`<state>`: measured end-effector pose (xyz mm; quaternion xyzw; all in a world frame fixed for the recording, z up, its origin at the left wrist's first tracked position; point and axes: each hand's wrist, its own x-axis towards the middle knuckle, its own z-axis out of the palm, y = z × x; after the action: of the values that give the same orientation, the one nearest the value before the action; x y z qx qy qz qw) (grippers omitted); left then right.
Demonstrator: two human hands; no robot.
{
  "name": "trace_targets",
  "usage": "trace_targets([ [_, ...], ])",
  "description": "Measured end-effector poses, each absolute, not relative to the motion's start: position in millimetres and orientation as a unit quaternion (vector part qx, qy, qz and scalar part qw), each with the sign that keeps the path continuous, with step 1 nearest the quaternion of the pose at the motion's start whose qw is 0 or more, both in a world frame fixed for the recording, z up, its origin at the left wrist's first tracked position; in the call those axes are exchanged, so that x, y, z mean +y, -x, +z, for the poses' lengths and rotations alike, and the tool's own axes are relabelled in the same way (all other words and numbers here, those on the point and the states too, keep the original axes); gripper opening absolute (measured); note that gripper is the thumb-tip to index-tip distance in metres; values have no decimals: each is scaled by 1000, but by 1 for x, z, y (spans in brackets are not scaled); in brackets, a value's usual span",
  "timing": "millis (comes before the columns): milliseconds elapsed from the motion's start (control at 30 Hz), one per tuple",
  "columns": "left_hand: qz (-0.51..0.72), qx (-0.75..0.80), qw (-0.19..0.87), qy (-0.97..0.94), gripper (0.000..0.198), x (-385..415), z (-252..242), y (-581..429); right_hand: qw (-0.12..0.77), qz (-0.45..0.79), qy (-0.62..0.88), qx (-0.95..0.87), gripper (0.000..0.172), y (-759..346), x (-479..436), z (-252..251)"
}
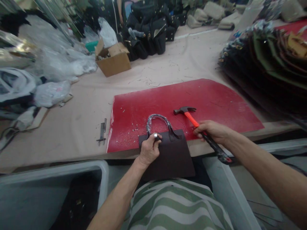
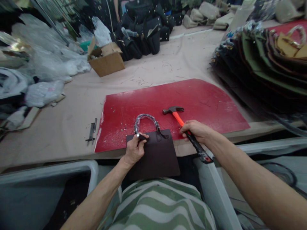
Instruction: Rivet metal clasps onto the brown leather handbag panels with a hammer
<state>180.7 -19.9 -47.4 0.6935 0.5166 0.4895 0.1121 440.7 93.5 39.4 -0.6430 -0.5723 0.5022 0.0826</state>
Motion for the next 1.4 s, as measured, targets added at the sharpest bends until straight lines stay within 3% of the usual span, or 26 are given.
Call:
trace_targets([
  [67,496,510,106,-694,14,-20,-46,-182,101,578,610,-532,11,-432,88,56],
  [167,500,510,109,-692,15,-19,-43,-183,166,577,588,-543,25,-418,65,85],
  [300,499,512,118,-689,16,-19,-44,-183,271,356,538,-714,35,-411,28,114],
  [400,501,508,111,-692,19,-18,-47,-182,231,174,436,-852,30,-413,13,121],
  [467,505,502,103,-694,20,-18,-49,-182,162,133,380,-901,29,-415,9,125],
  [533,505,501,104,-695,21,-18,-50,-182,147,123,363,-912,29,-416,6,133],
  [667,494,513,119,-692,18,-18,-51,-182,297,60,435,-848,26,-415,-1,142],
  [733,492,513,108,-695,17,-18,-51,-181,267,69,423,-863,28,-414,-3,136],
  [833,484,513,104,-701,17,-18,-50,-180,120,168,413,-887,28,-417,2,120],
  [1033,500,502,116,-696,16,-18,-44,-180,118,393,555,-723,37,-437,52,81],
  [1100,507,500,120,-692,16,-18,-44,-180,90,369,601,-703,33,-443,70,61],
  [1200,509,501,125,-689,16,-19,-44,-179,110,204,615,-754,25,-441,81,38],
  [1300,506,504,123,-690,17,-20,-44,-179,196,69,501,-840,37,-421,68,28],
  [1400,497,506,124,-694,17,-21,-43,-178,208,88,387,-894,48,-391,47,18],
])
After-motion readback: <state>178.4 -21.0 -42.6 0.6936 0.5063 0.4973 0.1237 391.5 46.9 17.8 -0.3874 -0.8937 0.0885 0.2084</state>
